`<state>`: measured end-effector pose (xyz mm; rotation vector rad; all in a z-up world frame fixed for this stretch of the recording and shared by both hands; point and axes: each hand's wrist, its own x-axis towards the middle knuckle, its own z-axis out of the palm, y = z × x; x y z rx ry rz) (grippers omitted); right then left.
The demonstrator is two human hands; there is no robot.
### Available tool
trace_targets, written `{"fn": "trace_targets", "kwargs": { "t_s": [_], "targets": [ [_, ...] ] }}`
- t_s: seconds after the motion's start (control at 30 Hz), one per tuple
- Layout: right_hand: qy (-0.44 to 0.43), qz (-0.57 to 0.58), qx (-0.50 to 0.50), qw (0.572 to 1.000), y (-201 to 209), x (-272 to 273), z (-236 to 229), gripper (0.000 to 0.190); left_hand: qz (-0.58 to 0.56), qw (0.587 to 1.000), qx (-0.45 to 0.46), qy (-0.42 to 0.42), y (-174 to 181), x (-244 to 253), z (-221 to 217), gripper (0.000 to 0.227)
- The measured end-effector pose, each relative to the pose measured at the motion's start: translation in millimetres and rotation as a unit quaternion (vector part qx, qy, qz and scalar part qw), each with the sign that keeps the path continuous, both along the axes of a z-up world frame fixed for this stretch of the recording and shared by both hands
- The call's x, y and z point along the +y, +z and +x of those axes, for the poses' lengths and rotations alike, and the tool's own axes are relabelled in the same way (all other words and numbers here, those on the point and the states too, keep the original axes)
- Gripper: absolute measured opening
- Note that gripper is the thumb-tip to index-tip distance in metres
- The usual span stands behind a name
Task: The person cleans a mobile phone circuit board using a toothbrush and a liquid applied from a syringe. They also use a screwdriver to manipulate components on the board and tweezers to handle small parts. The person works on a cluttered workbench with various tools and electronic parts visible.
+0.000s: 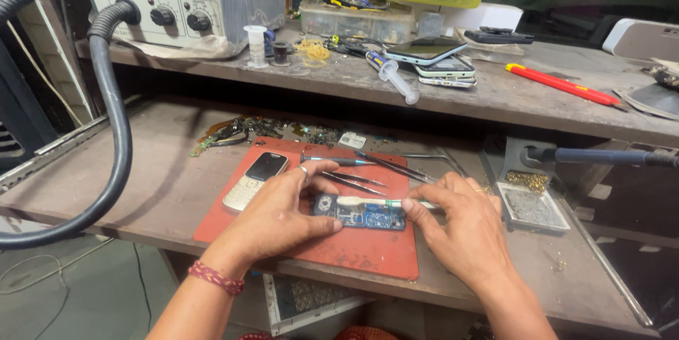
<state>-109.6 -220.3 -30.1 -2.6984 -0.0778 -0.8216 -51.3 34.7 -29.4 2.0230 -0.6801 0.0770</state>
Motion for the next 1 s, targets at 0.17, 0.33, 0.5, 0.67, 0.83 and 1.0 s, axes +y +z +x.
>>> {"fn": "trace_targets", "kwargs": {
  "t_s": [0.17,0.33,0.5,0.67,0.83,1.0],
  "targets": [
    [-0.002,-0.008,-0.041,0.999,-2.4,-2.0,0.6,0.027,0.002,1.000,0.001,-0.001,3.8,-0.7,-3.1,0.076],
    [0.004,0.008,-0.031,0.999,-2.8,-2.2,1.5,0.028,0.004,0.999,0.031,0.005,6.3,-1.6,-5.7,0.076],
    [-0.001,0.003,-0.040,0.999,-3.3,-0.9,-1.5,0.028,-0.006,0.999,0.040,-0.001,5.9,-1.8,-8.0,0.070],
    [-0.003,0.002,-0.023,1.000,-4.5,-3.3,1.3,0.028,-0.001,1.000,0.025,-0.006,6.2,-2.0,-6.1,0.070],
    [-0.026,0.006,-0.016,1.000,-3.7,-1.1,2.0,0.029,-0.001,1.000,0.008,-0.012,4.5,-0.1,-4.3,0.069],
    [-0.009,-0.001,-0.029,1.000,-3.3,-0.7,1.7,0.030,0.001,1.000,0.020,-0.007,3.9,-0.7,-5.2,0.067]
  ]
}}
